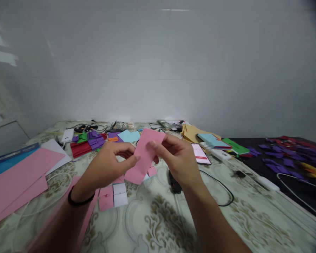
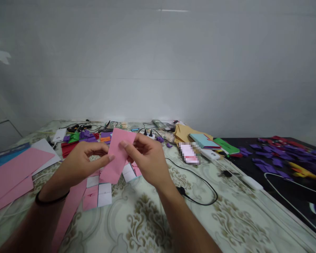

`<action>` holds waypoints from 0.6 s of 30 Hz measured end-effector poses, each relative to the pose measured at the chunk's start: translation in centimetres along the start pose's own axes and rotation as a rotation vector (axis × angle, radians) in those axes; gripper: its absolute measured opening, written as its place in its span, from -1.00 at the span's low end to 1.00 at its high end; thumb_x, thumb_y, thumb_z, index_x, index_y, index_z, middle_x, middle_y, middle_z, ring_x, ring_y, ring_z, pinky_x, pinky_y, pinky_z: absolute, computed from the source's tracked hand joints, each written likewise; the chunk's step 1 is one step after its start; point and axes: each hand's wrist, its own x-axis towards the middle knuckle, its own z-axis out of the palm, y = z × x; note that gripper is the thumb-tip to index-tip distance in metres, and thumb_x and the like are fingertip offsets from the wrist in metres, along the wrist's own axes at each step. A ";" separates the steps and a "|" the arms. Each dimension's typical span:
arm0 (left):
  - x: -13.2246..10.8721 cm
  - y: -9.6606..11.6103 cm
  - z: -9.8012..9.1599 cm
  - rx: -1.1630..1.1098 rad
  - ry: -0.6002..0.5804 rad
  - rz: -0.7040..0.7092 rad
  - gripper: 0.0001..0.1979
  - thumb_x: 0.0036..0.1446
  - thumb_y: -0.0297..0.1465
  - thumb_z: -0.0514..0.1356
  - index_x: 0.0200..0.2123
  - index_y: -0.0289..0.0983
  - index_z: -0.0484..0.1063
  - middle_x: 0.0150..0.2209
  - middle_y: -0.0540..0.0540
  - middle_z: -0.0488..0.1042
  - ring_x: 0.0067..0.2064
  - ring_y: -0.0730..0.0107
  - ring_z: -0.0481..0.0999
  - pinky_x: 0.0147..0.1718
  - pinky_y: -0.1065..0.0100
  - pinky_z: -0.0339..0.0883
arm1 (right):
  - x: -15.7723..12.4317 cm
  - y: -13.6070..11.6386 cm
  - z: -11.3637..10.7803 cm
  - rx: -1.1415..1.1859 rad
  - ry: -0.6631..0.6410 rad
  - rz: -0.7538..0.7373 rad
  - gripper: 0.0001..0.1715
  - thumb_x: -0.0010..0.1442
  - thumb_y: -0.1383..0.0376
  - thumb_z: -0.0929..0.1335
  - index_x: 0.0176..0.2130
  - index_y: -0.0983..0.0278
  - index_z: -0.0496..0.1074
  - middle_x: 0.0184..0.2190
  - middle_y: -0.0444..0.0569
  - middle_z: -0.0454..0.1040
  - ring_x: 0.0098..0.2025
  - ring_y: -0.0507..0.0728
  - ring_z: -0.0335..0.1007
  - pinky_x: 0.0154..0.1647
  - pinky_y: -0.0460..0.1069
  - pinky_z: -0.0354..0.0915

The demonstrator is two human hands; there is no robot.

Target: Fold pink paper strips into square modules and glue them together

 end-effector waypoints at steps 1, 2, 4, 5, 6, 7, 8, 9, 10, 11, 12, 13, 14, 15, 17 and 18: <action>0.0 0.0 0.0 0.013 -0.006 -0.007 -0.81 0.23 -0.39 0.25 -0.44 -0.28 0.56 -0.43 0.02 0.60 -0.36 0.45 0.55 -0.31 0.46 0.40 | 0.0 -0.1 -0.1 -0.010 -0.001 0.005 -0.79 0.26 0.22 0.50 -0.39 0.27 0.56 -0.56 -0.18 0.45 -0.56 -0.06 0.32 -0.54 -0.15 0.35; 0.0 0.1 -0.1 0.022 -0.009 -0.012 -0.80 0.22 -0.39 0.25 -0.45 -0.29 0.55 -0.45 0.02 0.59 -0.38 0.46 0.54 -0.32 0.46 0.39 | 0.0 -0.1 -0.2 -0.019 0.002 0.010 -0.78 0.25 0.22 0.50 -0.40 0.27 0.56 -0.56 -0.18 0.44 -0.56 -0.06 0.31 -0.54 -0.15 0.34; 0.0 0.0 0.0 0.026 -0.015 -0.014 -0.80 0.21 -0.40 0.26 -0.48 -0.29 0.52 -0.47 0.04 0.57 -0.40 0.48 0.51 -0.34 0.48 0.38 | 0.0 -0.2 -0.3 -0.034 0.005 0.012 -0.77 0.24 0.21 0.51 -0.41 0.27 0.56 -0.56 -0.18 0.44 -0.55 -0.06 0.31 -0.54 -0.15 0.34; 0.0 0.0 0.0 0.024 -0.018 -0.014 -0.80 0.21 -0.40 0.26 -0.48 -0.29 0.51 -0.47 0.04 0.56 -0.41 0.49 0.50 -0.34 0.48 0.37 | 0.0 -0.2 -0.3 -0.042 0.005 0.010 -0.77 0.24 0.21 0.51 -0.41 0.27 0.56 -0.56 -0.18 0.44 -0.55 -0.06 0.30 -0.54 -0.15 0.34; 0.1 0.0 0.0 0.020 -0.021 -0.014 -0.81 0.20 -0.40 0.26 -0.48 -0.29 0.52 -0.48 0.04 0.56 -0.41 0.49 0.50 -0.35 0.48 0.37 | 0.0 -0.2 -0.3 -0.051 0.004 0.008 -0.77 0.23 0.21 0.51 -0.41 0.27 0.56 -0.56 -0.18 0.44 -0.55 -0.06 0.30 -0.54 -0.15 0.34; 0.1 0.0 0.0 0.016 -0.025 -0.015 -0.81 0.20 -0.40 0.26 -0.47 -0.29 0.52 -0.47 0.04 0.56 -0.41 0.49 0.49 -0.35 0.48 0.36 | 0.0 -0.2 -0.4 -0.061 0.003 0.005 -0.77 0.24 0.21 0.51 -0.41 0.27 0.56 -0.57 -0.18 0.44 -0.55 -0.06 0.30 -0.54 -0.15 0.33; 0.1 0.0 0.0 0.014 -0.026 -0.016 -0.81 0.21 -0.39 0.26 -0.46 -0.29 0.53 -0.47 0.04 0.56 -0.41 0.49 0.49 -0.36 0.48 0.36 | 0.1 -0.1 -0.4 -0.072 -0.001 0.002 -0.77 0.24 0.21 0.50 -0.41 0.27 0.56 -0.57 -0.18 0.44 -0.55 -0.05 0.30 -0.54 -0.15 0.33; 0.1 0.0 0.0 0.018 -0.024 -0.017 -0.81 0.22 -0.38 0.26 -0.45 -0.29 0.53 -0.47 0.03 0.55 -0.41 0.48 0.48 -0.37 0.47 0.35 | 0.1 -0.1 -0.4 -0.083 -0.010 0.001 -0.77 0.24 0.21 0.50 -0.41 0.27 0.56 -0.57 -0.18 0.44 -0.55 -0.05 0.30 -0.54 -0.15 0.32; 0.1 0.0 -0.1 0.026 -0.019 -0.018 -0.79 0.23 -0.35 0.26 -0.45 -0.29 0.53 -0.47 0.03 0.55 -0.41 0.48 0.48 -0.38 0.47 0.35 | 0.0 -0.1 -0.3 -0.094 -0.022 0.004 -0.78 0.24 0.21 0.50 -0.40 0.27 0.56 -0.56 -0.17 0.45 -0.55 -0.05 0.31 -0.54 -0.15 0.32; 0.0 0.0 -0.1 0.038 -0.011 -0.021 -0.76 0.24 -0.33 0.26 -0.46 -0.29 0.53 -0.48 0.02 0.54 -0.42 0.47 0.47 -0.39 0.46 0.34 | 0.0 -0.1 -0.3 -0.102 -0.037 0.006 -0.78 0.23 0.21 0.51 -0.40 0.27 0.57 -0.55 -0.17 0.46 -0.55 -0.05 0.32 -0.54 -0.15 0.32; 0.0 0.1 -0.1 0.050 -0.003 -0.025 -0.74 0.25 -0.30 0.26 -0.46 -0.29 0.54 -0.48 0.01 0.54 -0.42 0.46 0.46 -0.40 0.45 0.34 | 0.0 -0.1 -0.3 -0.110 -0.051 0.009 -0.78 0.22 0.21 0.51 -0.40 0.27 0.57 -0.55 -0.17 0.47 -0.54 -0.05 0.33 -0.54 -0.15 0.32; 0.0 0.1 -0.2 0.060 0.003 -0.029 -0.73 0.26 -0.29 0.25 -0.46 -0.29 0.55 -0.48 0.00 0.54 -0.42 0.45 0.45 -0.41 0.44 0.34 | 0.0 0.0 -0.2 -0.116 -0.063 0.012 -0.79 0.21 0.21 0.52 -0.39 0.27 0.58 -0.54 -0.16 0.48 -0.54 -0.05 0.34 -0.54 -0.15 0.32; -0.1 0.1 -0.2 0.065 0.007 -0.030 -0.72 0.26 -0.29 0.25 -0.46 -0.29 0.56 -0.48 0.00 0.54 -0.43 0.44 0.45 -0.41 0.43 0.34 | 0.0 0.0 -0.2 -0.122 -0.069 0.014 -0.81 0.21 0.21 0.52 -0.38 0.27 0.59 -0.53 -0.16 0.49 -0.53 -0.05 0.34 -0.54 -0.15 0.32; -0.1 0.1 -0.2 0.067 0.011 -0.030 -0.72 0.26 -0.29 0.25 -0.47 -0.29 0.56 -0.49 0.00 0.55 -0.43 0.44 0.45 -0.41 0.43 0.35 | 0.0 0.0 -0.2 -0.128 -0.071 0.014 -0.83 0.20 0.22 0.52 -0.36 0.27 0.60 -0.53 -0.16 0.49 -0.54 -0.04 0.35 -0.54 -0.15 0.32; -0.1 0.1 -0.2 0.063 0.017 -0.020 -0.73 0.25 -0.32 0.26 -0.49 -0.28 0.54 -0.50 0.01 0.54 -0.44 0.45 0.45 -0.41 0.44 0.35 | 0.0 0.1 -0.3 -0.144 -0.068 0.012 -0.86 0.20 0.23 0.52 -0.32 0.27 0.63 -0.53 -0.15 0.51 -0.54 -0.04 0.35 -0.53 -0.14 0.33; -0.1 0.1 -0.2 0.058 0.020 -0.012 -0.74 0.25 -0.33 0.27 -0.49 -0.27 0.54 -0.50 0.02 0.54 -0.45 0.46 0.45 -0.42 0.44 0.35 | 0.0 0.1 -0.3 -0.151 -0.066 0.012 -0.86 0.20 0.23 0.51 -0.31 0.27 0.64 -0.52 -0.14 0.51 -0.53 -0.03 0.36 -0.53 -0.13 0.33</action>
